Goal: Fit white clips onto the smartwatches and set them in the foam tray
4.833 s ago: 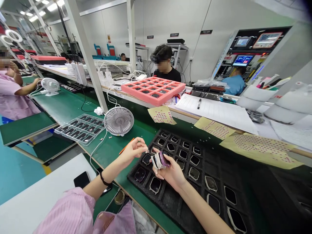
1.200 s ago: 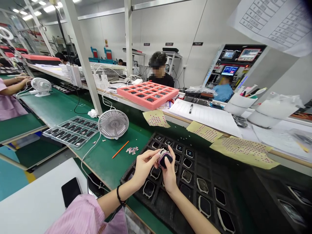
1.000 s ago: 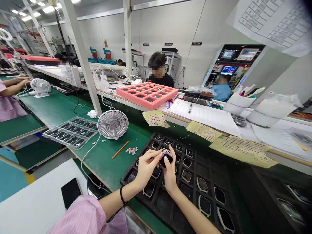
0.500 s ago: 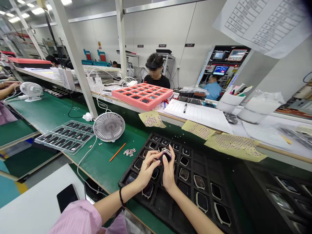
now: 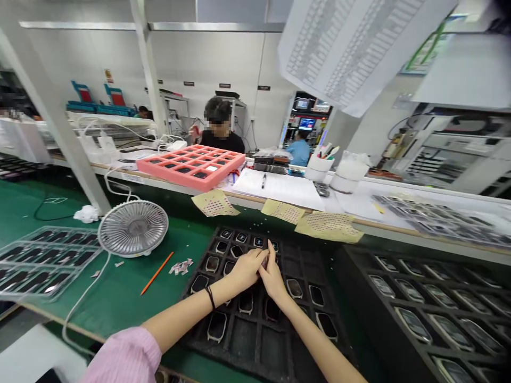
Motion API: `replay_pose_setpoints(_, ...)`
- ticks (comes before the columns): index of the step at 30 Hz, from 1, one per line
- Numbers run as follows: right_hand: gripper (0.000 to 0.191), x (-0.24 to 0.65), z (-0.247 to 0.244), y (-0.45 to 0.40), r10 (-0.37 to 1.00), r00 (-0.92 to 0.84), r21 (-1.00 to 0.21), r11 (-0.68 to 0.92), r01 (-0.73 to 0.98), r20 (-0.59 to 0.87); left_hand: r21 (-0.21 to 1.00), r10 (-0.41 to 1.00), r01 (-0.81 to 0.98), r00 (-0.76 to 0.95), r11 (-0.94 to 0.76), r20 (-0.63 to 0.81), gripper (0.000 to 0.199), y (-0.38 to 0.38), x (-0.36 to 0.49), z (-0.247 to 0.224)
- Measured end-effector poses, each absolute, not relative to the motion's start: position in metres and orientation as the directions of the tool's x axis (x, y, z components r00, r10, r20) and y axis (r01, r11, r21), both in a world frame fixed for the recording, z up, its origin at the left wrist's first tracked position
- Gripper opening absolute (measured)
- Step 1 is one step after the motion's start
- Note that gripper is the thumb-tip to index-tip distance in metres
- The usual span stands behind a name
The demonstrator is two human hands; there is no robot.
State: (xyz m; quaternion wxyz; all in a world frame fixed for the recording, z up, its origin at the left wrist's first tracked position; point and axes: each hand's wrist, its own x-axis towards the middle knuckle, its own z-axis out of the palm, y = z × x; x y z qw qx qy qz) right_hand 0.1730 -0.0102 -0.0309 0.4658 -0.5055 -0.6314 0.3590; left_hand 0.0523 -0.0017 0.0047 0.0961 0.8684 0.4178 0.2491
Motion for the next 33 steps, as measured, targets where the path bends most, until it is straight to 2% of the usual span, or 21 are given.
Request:
replay_pose_setpoints(3, 0.075, 0.179, -0.032, -0.008, 0.977, -0.028, -0.942, 0.21, 0.263, 0.21, 0.39, 0.741, 0.631, 0.536, -0.67, 0.406, 0.06, 0.009, 0.055, -0.007)
replay_pose_setpoints(6, 0.071, 0.186, -0.026, -0.002, 0.987, -0.066, -0.98, 0.151, 0.131, 0.143, 0.466, 0.717, 0.545, 0.519, -0.697, 0.465, 0.057, 0.017, 0.044, -0.011)
replay_pose_setpoints(10, 0.059, 0.202, -0.01, 0.007, 0.956, -0.282, -0.978, -0.126, -0.169, -0.074, 0.577, 0.714, 0.426, 0.484, -0.697, 0.506, 0.052, 0.021, 0.031, -0.005)
replay_pose_setpoints(14, 0.044, 0.212, -0.001, 0.01, 0.863, -0.482, -0.885, -0.334, -0.323, -0.15, 0.587, 0.682, 0.366, 0.52, -0.722, 0.515, 0.052, 0.016, 0.032, 0.001)
replay_pose_setpoints(22, 0.036, 0.2, -0.006, 0.003, 0.902, -0.386, -0.869, -0.339, -0.361, -0.192, 0.634, 0.673, 0.334, 0.608, -0.698, 0.421, 0.056, 0.013, 0.032, 0.002)
replay_pose_setpoints(25, 0.036, 0.198, -0.01, 0.007, 0.924, -0.336, -0.863, -0.313, -0.397, -0.181, 0.683, 0.713, 0.34, 0.589, -0.647, 0.382, 0.055, 0.02, 0.024, 0.005)
replay_pose_setpoints(28, 0.042, 0.202, -0.015, 0.014, 0.956, -0.234, -0.831, -0.274, -0.484, -0.179, 0.856, 0.854, 0.28, 0.429, -0.435, 0.293, 0.061, 0.031, 0.017, 0.006)
replay_pose_setpoints(30, 0.044, 0.206, -0.018, 0.019, 0.968, -0.16, -0.805, -0.248, -0.538, -0.192, 0.984, 0.963, 0.124, 0.252, -0.132, 0.097, 0.063, 0.038, 0.015, 0.006)
replay_pose_setpoints(32, 0.043, 0.209, -0.021, 0.023, 0.972, -0.12, -0.797, -0.233, -0.558, -0.2, 0.986, 0.977, -0.063, 0.158, 0.155, -0.143, 0.055, 0.043, 0.014, 0.005)
replay_pose_setpoints(33, 0.042, 0.21, -0.023, 0.025, 0.973, -0.106, -0.795, -0.227, -0.563, -0.204, 0.953, 0.956, -0.146, 0.166, 0.265, -0.241, 0.05, 0.044, 0.014, 0.004)
